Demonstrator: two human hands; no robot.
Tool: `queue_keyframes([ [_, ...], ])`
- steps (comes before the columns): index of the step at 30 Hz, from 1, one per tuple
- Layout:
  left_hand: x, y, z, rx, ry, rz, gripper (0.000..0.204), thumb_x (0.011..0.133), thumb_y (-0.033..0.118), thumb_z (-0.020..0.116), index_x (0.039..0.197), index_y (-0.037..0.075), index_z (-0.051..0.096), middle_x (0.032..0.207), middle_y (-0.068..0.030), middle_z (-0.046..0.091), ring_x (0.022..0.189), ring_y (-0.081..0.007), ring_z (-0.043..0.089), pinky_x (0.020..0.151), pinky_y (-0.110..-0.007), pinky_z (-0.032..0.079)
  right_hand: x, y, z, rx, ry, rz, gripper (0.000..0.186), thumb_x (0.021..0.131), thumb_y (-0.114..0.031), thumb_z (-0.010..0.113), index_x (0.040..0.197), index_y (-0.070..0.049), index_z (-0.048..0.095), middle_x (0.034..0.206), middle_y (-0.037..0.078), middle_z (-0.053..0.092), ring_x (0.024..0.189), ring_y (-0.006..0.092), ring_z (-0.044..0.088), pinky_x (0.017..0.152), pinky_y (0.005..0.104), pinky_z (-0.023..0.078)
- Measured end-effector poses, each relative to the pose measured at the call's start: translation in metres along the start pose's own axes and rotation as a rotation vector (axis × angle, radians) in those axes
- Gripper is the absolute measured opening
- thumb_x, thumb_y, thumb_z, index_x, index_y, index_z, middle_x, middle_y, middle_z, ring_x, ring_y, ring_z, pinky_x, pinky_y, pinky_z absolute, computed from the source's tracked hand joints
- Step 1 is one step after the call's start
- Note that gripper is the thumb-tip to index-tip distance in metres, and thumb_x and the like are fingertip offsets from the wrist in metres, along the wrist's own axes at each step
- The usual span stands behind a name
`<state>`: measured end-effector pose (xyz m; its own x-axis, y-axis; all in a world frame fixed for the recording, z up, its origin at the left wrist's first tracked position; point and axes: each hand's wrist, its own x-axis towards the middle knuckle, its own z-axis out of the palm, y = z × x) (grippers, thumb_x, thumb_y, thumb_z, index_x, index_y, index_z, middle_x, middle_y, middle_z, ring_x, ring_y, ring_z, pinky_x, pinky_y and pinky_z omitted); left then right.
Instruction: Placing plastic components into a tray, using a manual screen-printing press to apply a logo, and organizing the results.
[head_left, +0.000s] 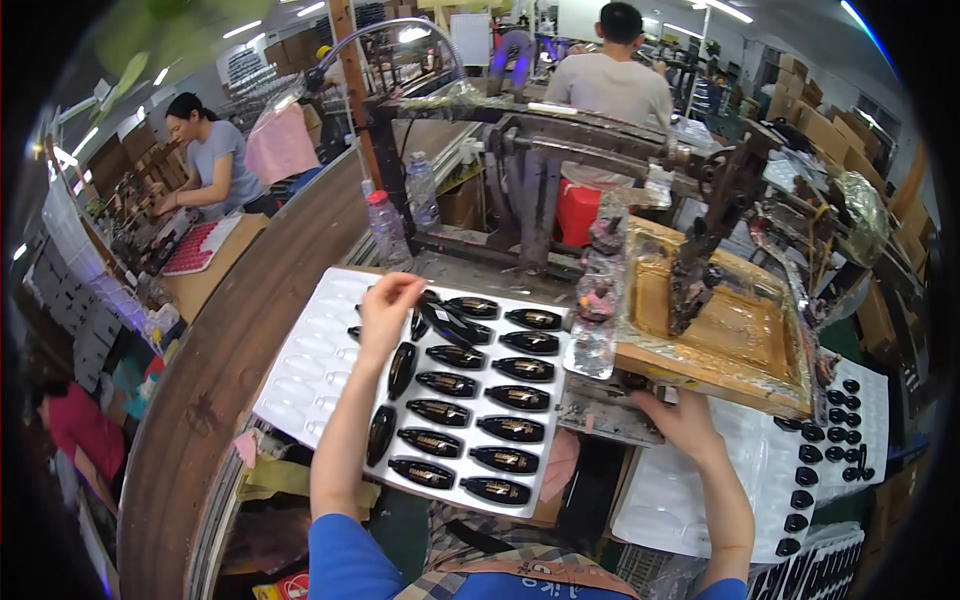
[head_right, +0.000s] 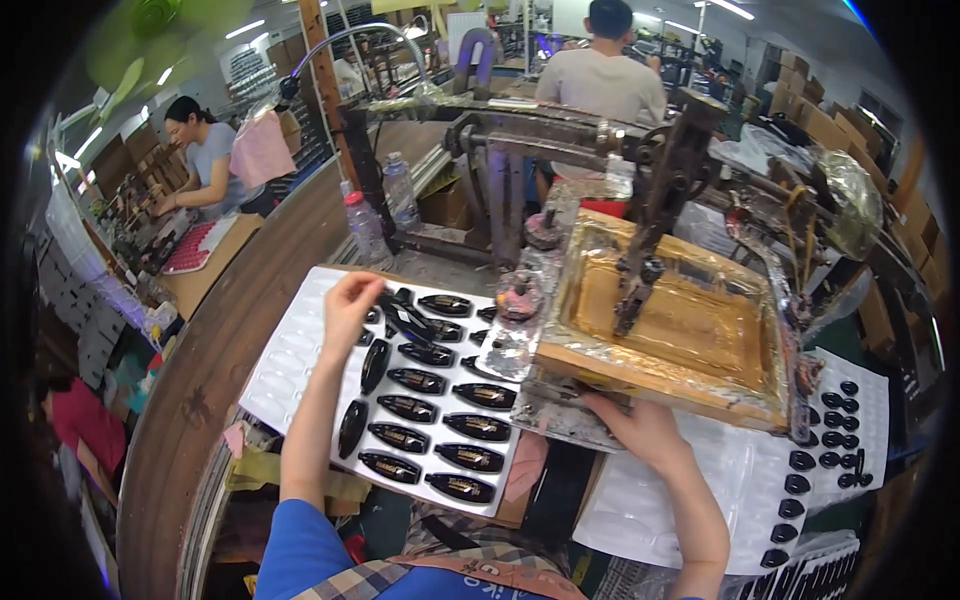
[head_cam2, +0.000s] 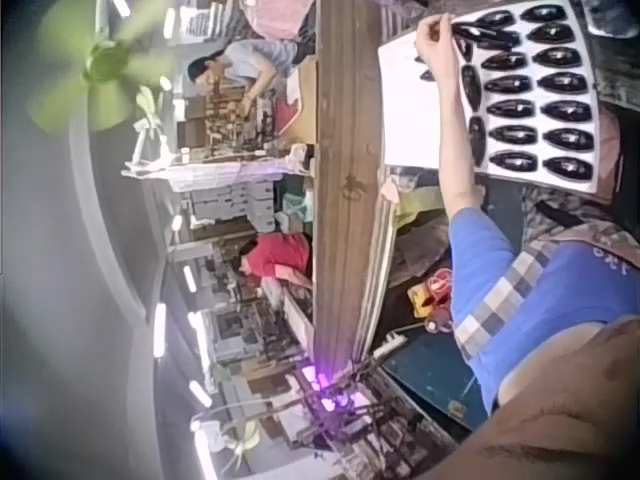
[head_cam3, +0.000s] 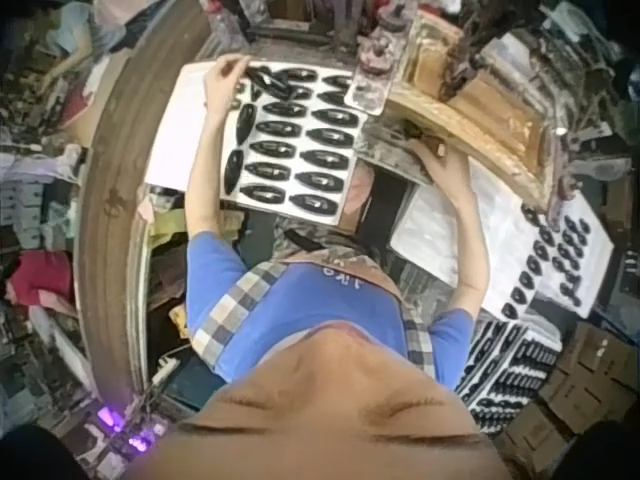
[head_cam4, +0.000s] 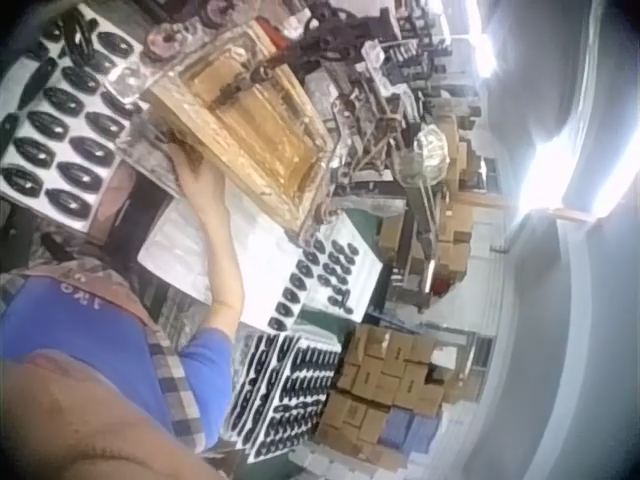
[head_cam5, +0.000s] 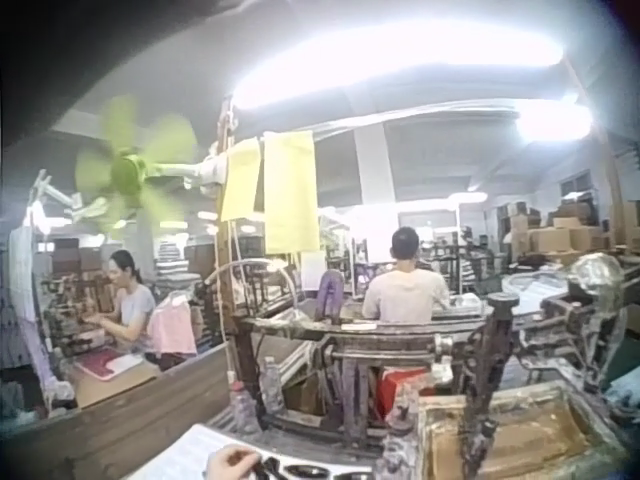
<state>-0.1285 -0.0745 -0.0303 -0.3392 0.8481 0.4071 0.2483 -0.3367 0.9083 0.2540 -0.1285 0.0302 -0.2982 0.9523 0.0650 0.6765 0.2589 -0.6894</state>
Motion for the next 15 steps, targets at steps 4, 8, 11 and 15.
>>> queue_keyframes([
  [4,-0.016,-0.055,-0.106,0.215,0.192,-0.108,0.013,0.078,0.012,0.061,0.079,-0.001,0.057,0.065,-0.0013,0.057,0.058,-0.0058,0.051,0.052,-0.018,0.041,-0.027,0.065,-0.017,-0.04,0.256,0.069,0.04,0.079,-0.02,0.057,0.11,0.004,0.047,0.112,0.016,0.052,0.105,0.0247,0.046,0.091,0.0317,0.033],
  [8,-0.03,-0.087,-0.139,0.337,0.267,-0.222,0.017,0.077,0.014,0.062,0.077,-0.002,0.057,0.061,-0.0025,0.056,0.053,-0.0066,0.051,0.048,-0.019,0.042,-0.049,0.181,-0.062,-0.133,0.515,0.144,0.03,0.084,-0.012,0.048,0.109,0.005,0.047,0.115,0.016,0.049,0.107,0.0238,0.045,0.091,0.0306,0.032],
  [11,-0.035,-0.102,-0.149,0.384,0.314,-0.274,0.018,0.076,0.015,0.062,0.075,-0.002,0.057,0.058,-0.003,0.056,0.052,-0.0071,0.051,0.046,-0.02,0.042,-0.053,0.213,-0.094,-0.463,0.438,0.226,0.029,0.084,-0.014,0.048,0.108,0.003,0.049,0.112,0.02,0.05,0.104,0.0282,0.047,0.088,0.0333,0.035],
  [15,-0.034,-0.113,-0.147,0.5,0.273,-0.432,0.022,0.074,0.02,0.064,0.072,-0.001,0.056,0.06,-0.007,0.057,0.053,-0.0118,0.055,0.046,-0.024,0.043,-0.07,0.25,-0.114,-0.492,0.437,0.423,0.036,0.083,-0.027,0.048,0.106,0.0,0.052,0.106,0.024,0.051,0.098,0.0364,0.05,0.081,0.0401,0.04],
])
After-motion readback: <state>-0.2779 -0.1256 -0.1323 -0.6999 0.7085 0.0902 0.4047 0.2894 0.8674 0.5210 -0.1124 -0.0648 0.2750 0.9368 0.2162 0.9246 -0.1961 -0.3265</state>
